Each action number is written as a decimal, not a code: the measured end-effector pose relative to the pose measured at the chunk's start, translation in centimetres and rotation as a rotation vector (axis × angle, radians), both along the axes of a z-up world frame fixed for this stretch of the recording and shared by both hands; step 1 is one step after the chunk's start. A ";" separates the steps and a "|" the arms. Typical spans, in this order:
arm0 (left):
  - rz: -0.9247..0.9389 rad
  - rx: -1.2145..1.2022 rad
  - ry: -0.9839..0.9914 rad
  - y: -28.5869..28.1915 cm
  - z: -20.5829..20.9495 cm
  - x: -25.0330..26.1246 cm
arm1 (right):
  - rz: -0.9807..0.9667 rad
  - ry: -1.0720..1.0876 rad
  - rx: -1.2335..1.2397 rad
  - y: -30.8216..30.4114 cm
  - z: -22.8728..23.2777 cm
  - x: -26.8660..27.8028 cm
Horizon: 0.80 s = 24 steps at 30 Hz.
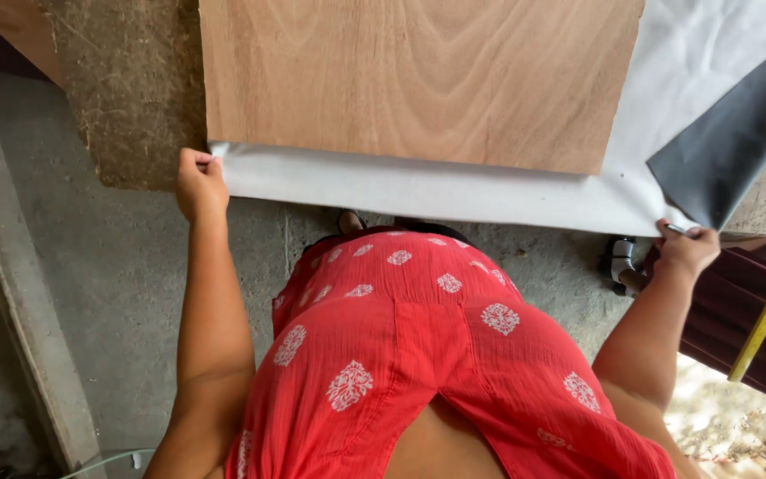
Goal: The person places a black patterned template on a white fabric sheet and traces its outline with a pen. They then position a rectangular wooden board on the fabric and trace its shape. Finally, the person uses scissors to cut the fabric along the traced lines.
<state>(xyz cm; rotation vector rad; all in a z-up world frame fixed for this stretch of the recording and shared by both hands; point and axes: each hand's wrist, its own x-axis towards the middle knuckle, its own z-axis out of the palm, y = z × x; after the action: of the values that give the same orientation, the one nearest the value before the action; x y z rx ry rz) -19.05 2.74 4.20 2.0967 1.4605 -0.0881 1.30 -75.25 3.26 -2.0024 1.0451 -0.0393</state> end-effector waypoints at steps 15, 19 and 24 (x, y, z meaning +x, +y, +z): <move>-0.164 0.159 -0.524 9.1 -6.2 10.4 | 0.372 -0.319 -0.047 9.4 -1.6 8.2; -0.160 0.116 -0.464 10.4 -8.0 15.1 | 0.361 -0.173 0.008 16.0 -1.3 12.9; -0.105 -0.012 -0.320 7.2 -3.4 18.1 | 0.306 -0.194 0.031 21.3 -1.8 15.5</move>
<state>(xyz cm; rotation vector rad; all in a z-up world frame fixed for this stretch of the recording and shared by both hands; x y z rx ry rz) -0.95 9.92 0.83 2.0645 1.1573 0.1900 16.77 -53.93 1.49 -2.0631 0.6075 -0.0516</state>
